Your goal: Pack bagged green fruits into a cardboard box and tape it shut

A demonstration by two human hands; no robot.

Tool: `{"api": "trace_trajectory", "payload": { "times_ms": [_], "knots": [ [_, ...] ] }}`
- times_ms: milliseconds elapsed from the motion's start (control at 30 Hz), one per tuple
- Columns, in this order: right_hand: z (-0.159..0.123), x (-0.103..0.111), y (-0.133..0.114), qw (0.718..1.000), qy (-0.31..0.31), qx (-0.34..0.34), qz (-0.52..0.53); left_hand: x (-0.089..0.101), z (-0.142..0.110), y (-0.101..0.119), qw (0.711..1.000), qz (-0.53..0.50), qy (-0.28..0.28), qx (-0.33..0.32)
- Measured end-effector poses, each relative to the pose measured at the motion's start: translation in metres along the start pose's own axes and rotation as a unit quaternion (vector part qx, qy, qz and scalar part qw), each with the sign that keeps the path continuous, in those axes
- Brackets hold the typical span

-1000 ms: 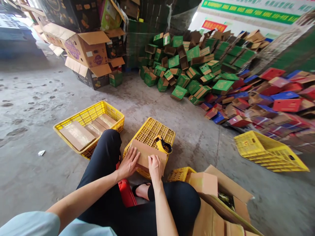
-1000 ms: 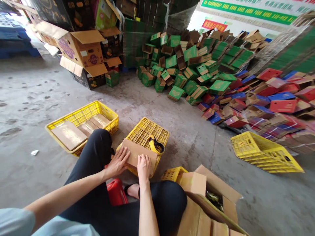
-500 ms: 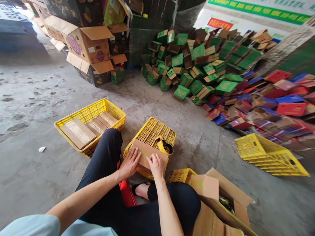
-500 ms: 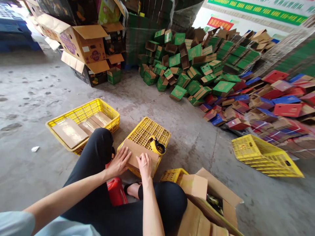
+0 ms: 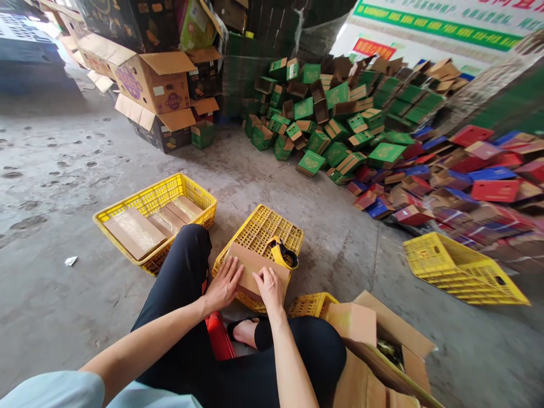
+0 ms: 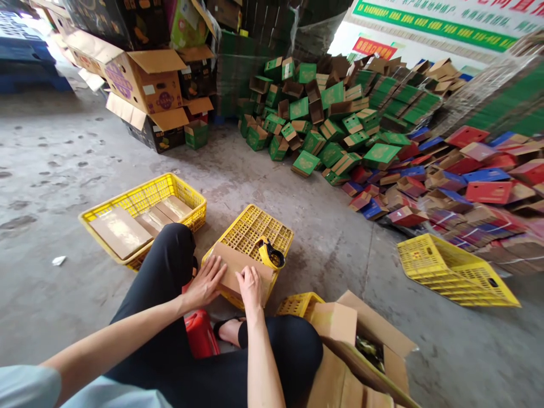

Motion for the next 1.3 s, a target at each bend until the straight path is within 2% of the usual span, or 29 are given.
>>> {"api": "trace_trajectory", "payload": {
  "times_ms": [133, 267, 367, 533, 667, 700, 833, 900, 1000, 1100, 1300],
  "knots": [
    [-0.009, 0.001, 0.004, 0.999, -0.017, 0.011, 0.038, -0.001, 0.001, -0.001, 1.0, 0.002, -0.002, 0.004],
    [-0.02, 0.005, 0.015, 0.994, 0.044, -0.017, 0.1, -0.001, 0.001, -0.001, 1.0, 0.001, -0.006, 0.006],
    [-0.028, 0.002, 0.01, 0.995, 0.067, -0.017, 0.071, -0.001, 0.001, 0.0, 1.0, 0.006, -0.009, 0.002],
    [-0.04, 0.002, -0.005, 0.998, 0.048, 0.028, 0.044, -0.002, 0.0, 0.0, 1.0, 0.009, -0.011, -0.003],
    [-0.052, 0.006, 0.002, 0.997, 0.023, 0.053, 0.044, -0.002, 0.0, 0.0, 1.0, 0.011, -0.016, -0.003],
    [-0.055, 0.009, 0.009, 0.998, 0.038, 0.043, 0.037, -0.002, 0.001, 0.0, 1.0, 0.011, -0.017, -0.003],
    [-0.071, 0.022, 0.04, 0.986, 0.161, -0.046, 0.014, -0.003, 0.002, 0.0, 1.0, 0.013, -0.024, -0.002],
    [-0.078, 0.019, 0.046, 0.981, 0.181, -0.068, 0.014, -0.004, 0.002, 0.003, 0.999, 0.022, -0.023, 0.005],
    [-0.083, 0.01, 0.045, 0.983, 0.17, -0.072, 0.009, -0.009, 0.005, 0.012, 0.999, 0.035, -0.022, 0.028],
    [-0.084, 0.006, 0.042, 0.984, 0.161, -0.071, 0.013, -0.016, 0.01, 0.032, 0.998, 0.042, -0.033, 0.035],
    [-0.085, 0.004, 0.045, 0.984, 0.157, -0.076, 0.03, -0.024, 0.021, 0.08, 0.998, 0.002, -0.067, -0.009]
  ]
}}
Point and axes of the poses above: each hand's wrist, its own z-axis towards the middle knuckle, its own x-axis out of the back of the hand, y = z × x, the point moved 8 cm from there along z, towards the middle knuckle, and after that the axes turned 8 degrees about z, right-handed, at the moved point
